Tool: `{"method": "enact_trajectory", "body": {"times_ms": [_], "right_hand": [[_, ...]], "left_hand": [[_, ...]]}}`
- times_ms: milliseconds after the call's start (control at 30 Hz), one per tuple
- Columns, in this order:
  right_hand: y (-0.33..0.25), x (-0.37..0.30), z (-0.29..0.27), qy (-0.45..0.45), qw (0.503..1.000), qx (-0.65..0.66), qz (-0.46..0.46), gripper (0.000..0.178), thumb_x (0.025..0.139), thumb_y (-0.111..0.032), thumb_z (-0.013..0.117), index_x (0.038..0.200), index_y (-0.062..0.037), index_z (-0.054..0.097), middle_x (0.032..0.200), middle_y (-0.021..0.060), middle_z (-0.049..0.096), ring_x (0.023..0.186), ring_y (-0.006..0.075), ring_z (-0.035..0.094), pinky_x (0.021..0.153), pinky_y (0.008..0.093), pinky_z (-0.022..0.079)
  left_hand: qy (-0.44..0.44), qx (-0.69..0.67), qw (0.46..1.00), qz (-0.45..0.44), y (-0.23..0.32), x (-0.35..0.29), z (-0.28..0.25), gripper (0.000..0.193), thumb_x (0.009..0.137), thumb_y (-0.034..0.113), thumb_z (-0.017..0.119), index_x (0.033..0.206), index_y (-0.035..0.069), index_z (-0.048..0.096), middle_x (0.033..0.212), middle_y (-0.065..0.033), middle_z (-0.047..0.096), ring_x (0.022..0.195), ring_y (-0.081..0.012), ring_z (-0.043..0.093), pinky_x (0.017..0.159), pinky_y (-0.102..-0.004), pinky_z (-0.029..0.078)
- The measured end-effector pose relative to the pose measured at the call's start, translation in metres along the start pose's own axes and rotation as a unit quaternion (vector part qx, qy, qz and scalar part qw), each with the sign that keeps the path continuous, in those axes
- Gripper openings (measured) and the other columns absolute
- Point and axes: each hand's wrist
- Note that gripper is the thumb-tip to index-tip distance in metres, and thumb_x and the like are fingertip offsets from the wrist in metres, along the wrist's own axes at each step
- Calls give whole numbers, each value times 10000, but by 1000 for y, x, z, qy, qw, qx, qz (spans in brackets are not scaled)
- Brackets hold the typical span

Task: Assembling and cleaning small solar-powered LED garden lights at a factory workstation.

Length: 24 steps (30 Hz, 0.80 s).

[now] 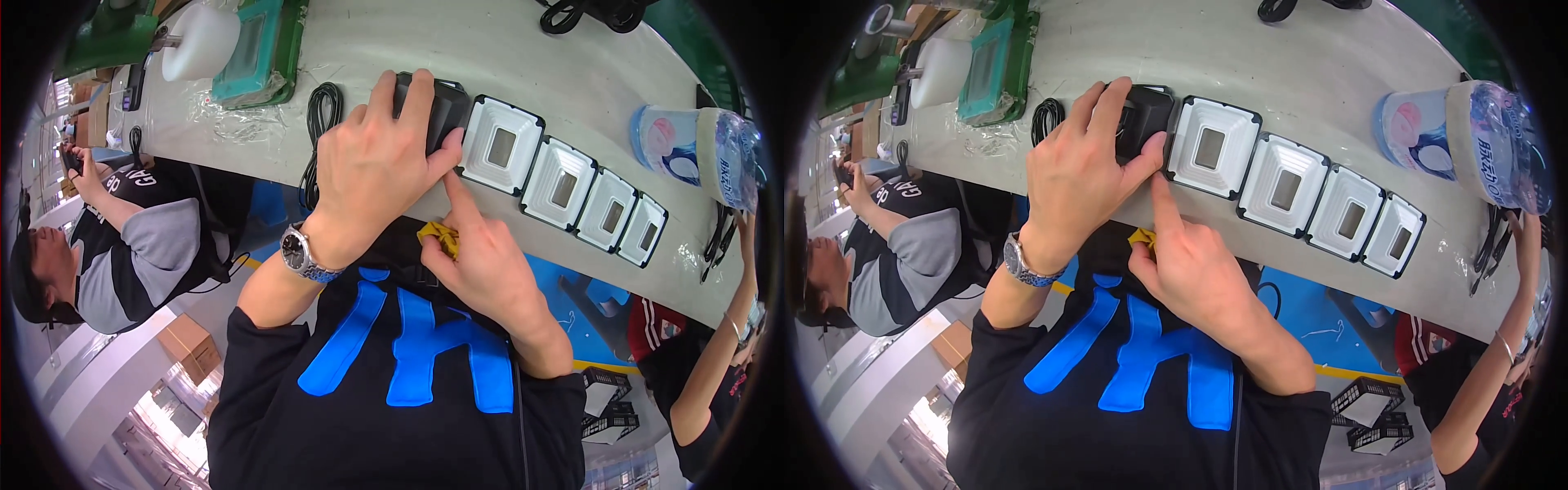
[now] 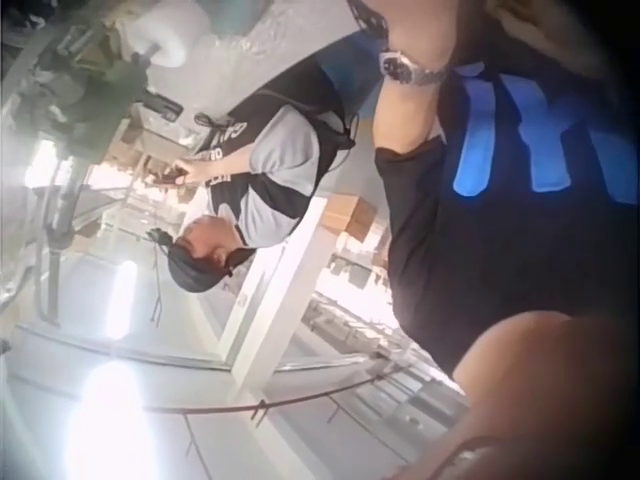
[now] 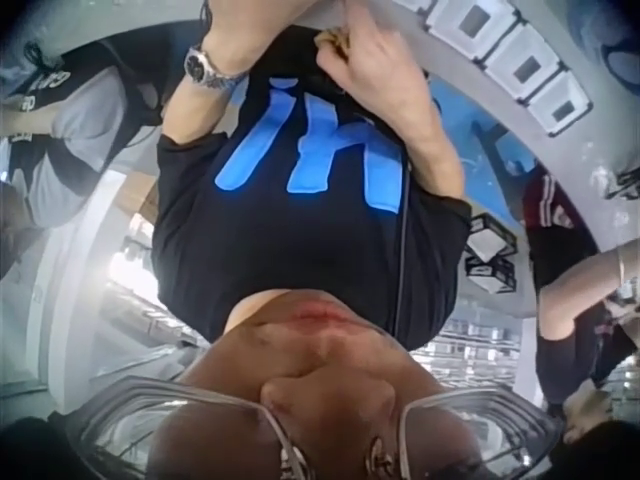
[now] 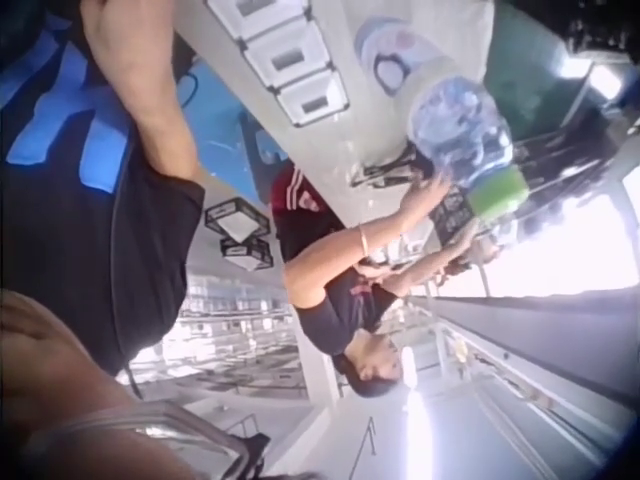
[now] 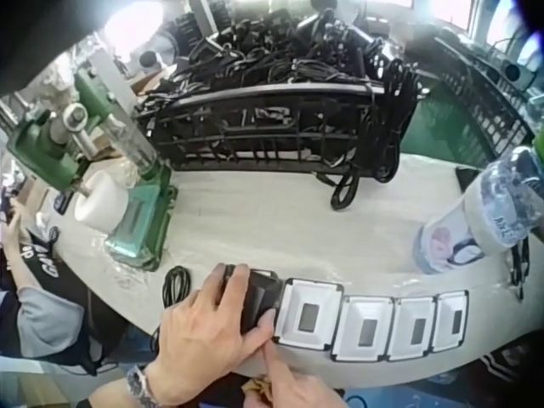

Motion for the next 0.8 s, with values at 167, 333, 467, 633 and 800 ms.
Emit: {"method": "enact_trajectory", "body": {"times_ms": [167,333,467,633,800], "right_hand": [[5,-1,4,37,996,69,42,763,773,-45,643,1417,91,257,701,163,624,614,327,633,606,346,495],[10,2,1,-26,996,79,30,779,777,-52,645,1419,95,230,710,162,632,629,323,642,616,350,499],[14,0,7,-48,994,90,38,788,780,-52,645,1416,97,204,714,163,632,641,330,646,616,364,503],[15,1,11,-53,996,71,32,802,782,-48,641,1422,89,177,726,162,636,646,338,645,619,368,504],[16,1,14,-54,996,67,31,810,783,-46,641,1430,68,167,734,159,638,651,342,645,617,369,504]], "left_hand": [[41,-27,996,79,-13,2,7,528,696,360,726,1101,47,597,1017,-145,626,559,-240,616,471,-319,508],[58,-44,995,74,-12,6,18,534,683,359,738,1094,47,600,1007,-154,631,544,-236,609,469,-315,505],[43,-4,998,51,-7,6,16,516,676,348,745,1075,48,612,958,-160,645,527,-232,603,470,-310,507],[28,-5,999,14,-7,-3,10,535,670,373,779,1104,85,656,997,-152,679,652,-263,664,561,-320,541],[4,-10,1000,1,-6,-6,7,543,667,380,784,1112,94,658,968,-154,674,696,-267,668,570,-324,543]]}}
Point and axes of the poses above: each hand's wrist, its own x-axis towards the middle knuckle, its own z-axis out of the palm, y = z × x
